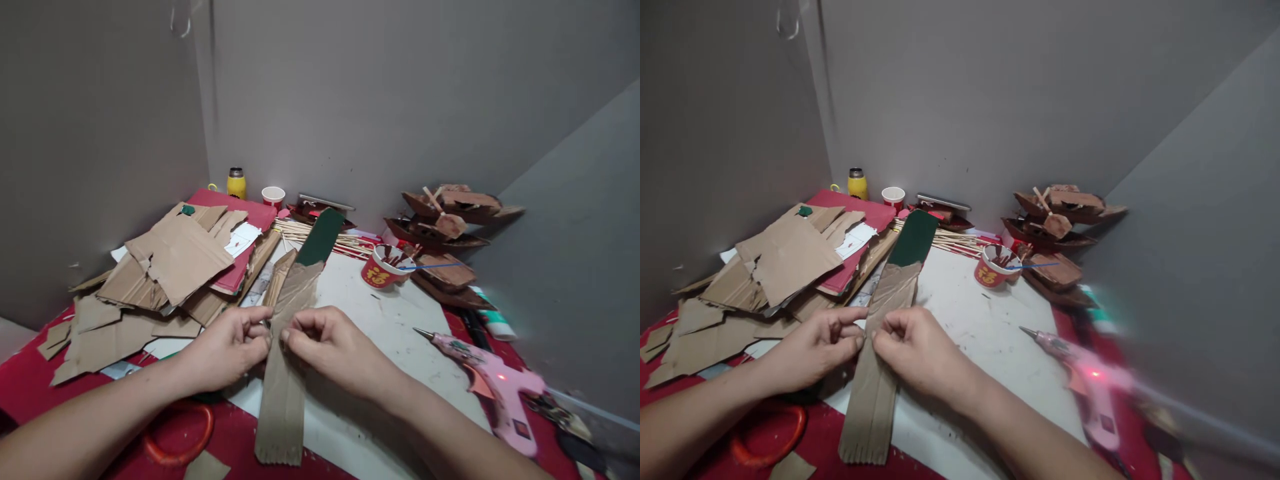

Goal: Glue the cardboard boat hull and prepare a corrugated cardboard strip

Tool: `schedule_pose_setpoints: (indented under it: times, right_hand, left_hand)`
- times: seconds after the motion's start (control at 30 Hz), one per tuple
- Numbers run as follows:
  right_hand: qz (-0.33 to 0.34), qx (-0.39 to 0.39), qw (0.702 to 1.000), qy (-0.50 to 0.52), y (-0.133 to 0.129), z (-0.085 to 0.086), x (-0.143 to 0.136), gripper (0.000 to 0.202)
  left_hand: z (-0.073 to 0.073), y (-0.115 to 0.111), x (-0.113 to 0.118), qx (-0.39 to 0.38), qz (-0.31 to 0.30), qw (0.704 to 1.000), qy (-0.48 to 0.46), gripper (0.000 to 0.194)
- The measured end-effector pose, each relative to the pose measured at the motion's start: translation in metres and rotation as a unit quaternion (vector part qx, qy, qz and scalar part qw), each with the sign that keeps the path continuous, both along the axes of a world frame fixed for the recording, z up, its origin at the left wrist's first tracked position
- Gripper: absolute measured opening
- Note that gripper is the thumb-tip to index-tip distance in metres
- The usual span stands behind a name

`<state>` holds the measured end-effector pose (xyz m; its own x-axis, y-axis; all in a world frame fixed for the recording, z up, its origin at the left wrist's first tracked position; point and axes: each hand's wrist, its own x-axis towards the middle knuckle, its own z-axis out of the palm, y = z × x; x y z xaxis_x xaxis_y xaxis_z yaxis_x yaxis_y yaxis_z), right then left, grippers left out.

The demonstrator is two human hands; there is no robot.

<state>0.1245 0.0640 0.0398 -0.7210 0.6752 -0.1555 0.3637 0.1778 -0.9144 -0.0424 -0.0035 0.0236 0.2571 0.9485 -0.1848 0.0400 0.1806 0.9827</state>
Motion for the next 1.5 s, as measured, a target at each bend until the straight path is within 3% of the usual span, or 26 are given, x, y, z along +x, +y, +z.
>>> schedule_pose_setpoints:
  times: [0.23,0.43,0.67,0.87,1.03,1.17,1.4,1.5]
  right_hand:
    - [0.004,0.14,0.99,-0.027,-0.004,-0.008,-0.003,0.021]
    - [0.009,0.143,0.989,-0.036,-0.009,-0.002,-0.008,0.017]
    - [0.006,0.175,0.979,-0.108,-0.012,0.001,-0.02,0.014]
    - [-0.031,0.112,0.991,-0.062,-0.018,-0.012,-0.015,0.015]
    - [-0.056,0.068,0.996,-0.011,-0.028,-0.031,-0.008,0.014]
    - [-0.075,0.011,0.996,0.043,-0.034,-0.043,-0.007,0.016]
    - [-0.084,-0.068,0.991,0.083,-0.033,-0.043,-0.003,0.014]
    - [-0.071,-0.034,0.994,0.081,-0.033,-0.043,-0.003,0.016]
  left_hand:
    - [0.002,-0.008,0.008,0.099,0.034,0.986,0.126,0.011]
    - [0.011,-0.017,0.011,0.188,0.048,0.958,0.213,0.02]
    - [0.004,-0.019,0.009,0.199,0.075,0.946,0.243,0.021]
    - [-0.01,-0.016,0.012,0.178,0.07,0.964,0.186,0.022]
    - [-0.014,-0.009,0.013,0.126,0.037,0.985,0.108,0.024]
    - [-0.016,-0.006,0.013,0.106,0.027,0.988,0.106,0.026]
    - [-0.013,-0.006,0.012,0.055,0.029,0.992,0.11,0.03]
    - [-0.009,-0.006,0.011,0.037,0.014,0.993,0.113,0.031]
